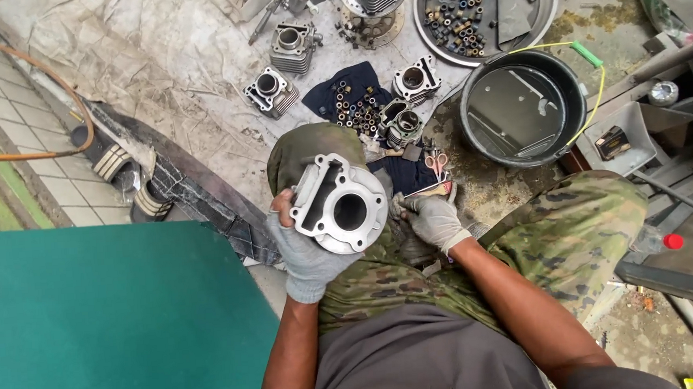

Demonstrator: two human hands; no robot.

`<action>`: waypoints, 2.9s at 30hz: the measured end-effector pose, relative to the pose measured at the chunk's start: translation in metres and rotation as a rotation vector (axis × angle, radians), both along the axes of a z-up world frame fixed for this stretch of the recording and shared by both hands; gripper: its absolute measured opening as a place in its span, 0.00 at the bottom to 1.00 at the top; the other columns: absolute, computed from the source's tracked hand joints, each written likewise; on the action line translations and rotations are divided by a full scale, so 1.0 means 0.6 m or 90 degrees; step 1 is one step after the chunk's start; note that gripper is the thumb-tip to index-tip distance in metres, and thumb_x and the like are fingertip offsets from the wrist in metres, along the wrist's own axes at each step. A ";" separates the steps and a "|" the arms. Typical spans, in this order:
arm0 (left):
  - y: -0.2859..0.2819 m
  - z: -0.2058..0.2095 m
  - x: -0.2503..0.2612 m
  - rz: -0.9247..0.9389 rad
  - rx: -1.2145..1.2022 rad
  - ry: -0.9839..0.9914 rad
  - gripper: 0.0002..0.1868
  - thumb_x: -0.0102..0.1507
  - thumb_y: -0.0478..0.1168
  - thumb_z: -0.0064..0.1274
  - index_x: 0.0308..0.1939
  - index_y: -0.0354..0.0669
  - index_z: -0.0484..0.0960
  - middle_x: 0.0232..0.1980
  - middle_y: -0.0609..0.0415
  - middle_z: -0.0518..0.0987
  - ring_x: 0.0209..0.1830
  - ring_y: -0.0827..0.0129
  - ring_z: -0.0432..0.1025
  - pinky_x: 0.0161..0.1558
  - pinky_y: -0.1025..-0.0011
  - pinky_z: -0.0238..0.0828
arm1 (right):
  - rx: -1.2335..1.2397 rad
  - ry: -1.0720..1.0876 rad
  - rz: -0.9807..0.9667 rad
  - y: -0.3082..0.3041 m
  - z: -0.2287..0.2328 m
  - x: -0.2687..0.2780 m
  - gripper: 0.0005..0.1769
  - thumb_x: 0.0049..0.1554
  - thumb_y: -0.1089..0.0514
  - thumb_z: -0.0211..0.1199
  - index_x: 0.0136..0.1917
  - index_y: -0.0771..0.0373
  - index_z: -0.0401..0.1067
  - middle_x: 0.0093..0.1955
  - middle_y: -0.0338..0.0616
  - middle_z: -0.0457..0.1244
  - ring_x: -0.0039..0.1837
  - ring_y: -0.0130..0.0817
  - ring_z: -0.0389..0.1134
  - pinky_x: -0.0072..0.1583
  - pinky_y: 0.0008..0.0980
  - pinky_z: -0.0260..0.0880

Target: Cleaning motorcycle engine cylinder fins using a brush, cloth, and cleaning solution.

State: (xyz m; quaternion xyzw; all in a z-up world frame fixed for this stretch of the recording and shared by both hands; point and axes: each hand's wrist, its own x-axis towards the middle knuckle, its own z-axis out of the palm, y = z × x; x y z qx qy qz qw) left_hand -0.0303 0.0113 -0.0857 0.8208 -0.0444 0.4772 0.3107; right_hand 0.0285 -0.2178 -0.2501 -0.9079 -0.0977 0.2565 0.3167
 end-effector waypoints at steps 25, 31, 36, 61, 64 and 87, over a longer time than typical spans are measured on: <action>-0.008 0.091 -0.050 0.127 0.302 0.300 0.66 0.37 0.75 0.67 0.71 0.40 0.69 0.75 0.41 0.66 0.75 0.38 0.58 0.72 0.38 0.50 | 0.540 0.033 -0.231 0.093 0.263 -0.019 0.19 0.65 0.52 0.62 0.65 0.61 0.76 0.63 0.53 0.68 0.69 0.42 0.64 0.72 0.48 0.59; -0.024 0.119 -0.038 0.201 0.402 0.405 0.69 0.29 0.64 0.73 0.72 0.43 0.70 0.73 0.43 0.67 0.74 0.34 0.58 0.69 0.34 0.52 | 0.530 0.032 -0.250 0.105 0.255 -0.036 0.19 0.60 0.54 0.68 0.63 0.63 0.78 0.61 0.55 0.68 0.70 0.47 0.64 0.72 0.49 0.59; -0.003 0.120 -0.041 0.177 0.380 0.383 0.60 0.35 0.64 0.71 0.69 0.44 0.74 0.70 0.47 0.72 0.72 0.34 0.60 0.68 0.34 0.52 | 0.460 0.071 -0.263 0.078 0.164 -0.009 0.17 0.60 0.54 0.68 0.61 0.61 0.79 0.61 0.54 0.68 0.69 0.46 0.65 0.72 0.51 0.59; 0.066 0.156 -0.080 0.104 -0.081 0.523 0.59 0.53 0.64 0.57 0.79 0.38 0.48 0.79 0.34 0.54 0.82 0.41 0.48 0.80 0.44 0.46 | -0.111 0.250 -0.265 0.002 -0.204 0.190 0.36 0.58 0.46 0.64 0.78 0.49 0.60 0.78 0.52 0.52 0.72 0.61 0.61 0.72 0.44 0.59; 0.057 0.162 -0.076 0.112 -0.125 0.521 0.59 0.53 0.66 0.55 0.78 0.38 0.50 0.78 0.36 0.55 0.82 0.43 0.50 0.80 0.48 0.47 | -0.075 0.195 -0.277 0.003 -0.295 0.205 0.37 0.55 0.47 0.67 0.75 0.50 0.62 0.73 0.54 0.56 0.68 0.62 0.63 0.68 0.46 0.61; 0.076 0.110 -0.028 0.027 -0.470 0.403 0.58 0.49 0.67 0.61 0.71 0.29 0.65 0.67 0.40 0.74 0.66 0.57 0.70 0.62 0.61 0.75 | 0.048 0.143 -0.441 0.006 -0.106 0.226 0.08 0.56 0.46 0.64 0.45 0.49 0.77 0.54 0.40 0.72 0.59 0.37 0.70 0.62 0.33 0.64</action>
